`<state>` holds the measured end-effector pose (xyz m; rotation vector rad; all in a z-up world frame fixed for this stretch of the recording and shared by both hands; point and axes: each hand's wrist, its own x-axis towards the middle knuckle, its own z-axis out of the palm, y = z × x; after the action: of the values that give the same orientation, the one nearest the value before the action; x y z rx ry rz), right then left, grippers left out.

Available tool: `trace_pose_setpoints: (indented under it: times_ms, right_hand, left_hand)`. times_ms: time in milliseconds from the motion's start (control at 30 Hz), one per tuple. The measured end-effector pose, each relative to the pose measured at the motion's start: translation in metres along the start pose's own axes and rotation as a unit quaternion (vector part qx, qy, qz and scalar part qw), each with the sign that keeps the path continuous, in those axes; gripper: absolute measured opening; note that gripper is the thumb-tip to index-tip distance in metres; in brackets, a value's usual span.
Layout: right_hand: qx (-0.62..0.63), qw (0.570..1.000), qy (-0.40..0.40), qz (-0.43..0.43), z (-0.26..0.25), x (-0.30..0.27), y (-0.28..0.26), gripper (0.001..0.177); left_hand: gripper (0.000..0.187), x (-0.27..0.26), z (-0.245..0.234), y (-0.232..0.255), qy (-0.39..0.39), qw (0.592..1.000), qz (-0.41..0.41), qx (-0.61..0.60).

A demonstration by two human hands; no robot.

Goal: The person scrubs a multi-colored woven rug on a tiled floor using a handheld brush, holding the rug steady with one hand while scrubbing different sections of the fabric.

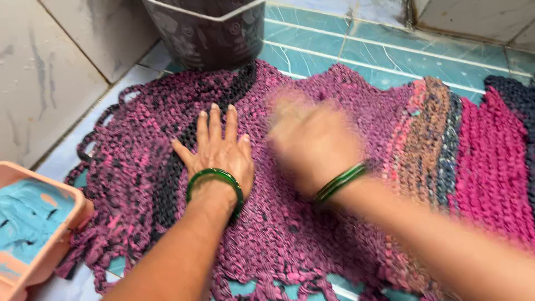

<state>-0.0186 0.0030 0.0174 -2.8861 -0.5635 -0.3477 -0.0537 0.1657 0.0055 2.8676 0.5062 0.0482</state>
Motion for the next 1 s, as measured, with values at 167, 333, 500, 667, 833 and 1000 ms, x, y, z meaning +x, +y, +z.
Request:
trace_pose_setpoints:
  times_ms: [167, 333, 500, 667, 833, 1000]
  right_hand:
    - [0.026, 0.996, 0.079, -0.045, -0.001, -0.005, 0.032, 0.049]
    - [-0.095, 0.936, -0.168, 0.294, -0.058, 0.066, 0.13, 0.059]
    - [0.068, 0.938, -0.156, 0.301, -0.046, 0.045, 0.063, 0.06]
    - [-0.051, 0.964, 0.187, -0.183, 0.0, -0.04, -0.006, 0.051]
    - [-0.05, 0.993, 0.082, -0.062, -0.038, 0.027, 0.118, 0.052]
    - [-0.088, 0.974, -0.112, 0.175, -0.067, 0.062, 0.137, 0.062]
  left_hand:
    - [0.065, 0.001, 0.003, -0.007, 0.004, 1.0, 0.018, 0.012]
    - [0.067, 0.003, -0.002, -0.002, -0.01, 1.0, 0.003, 0.01]
    - [0.063, 0.002, -0.002, 0.0, -0.007, 1.0, -0.004, 0.001]
    - [0.065, 0.003, 0.004, -0.004, 0.006, 1.0, 0.007, 0.011]
    - [0.066, 0.006, 0.0, -0.002, 0.021, 1.0, 0.007, 0.012]
    - [0.066, 0.002, -0.003, 0.001, -0.007, 1.0, -0.009, 0.006]
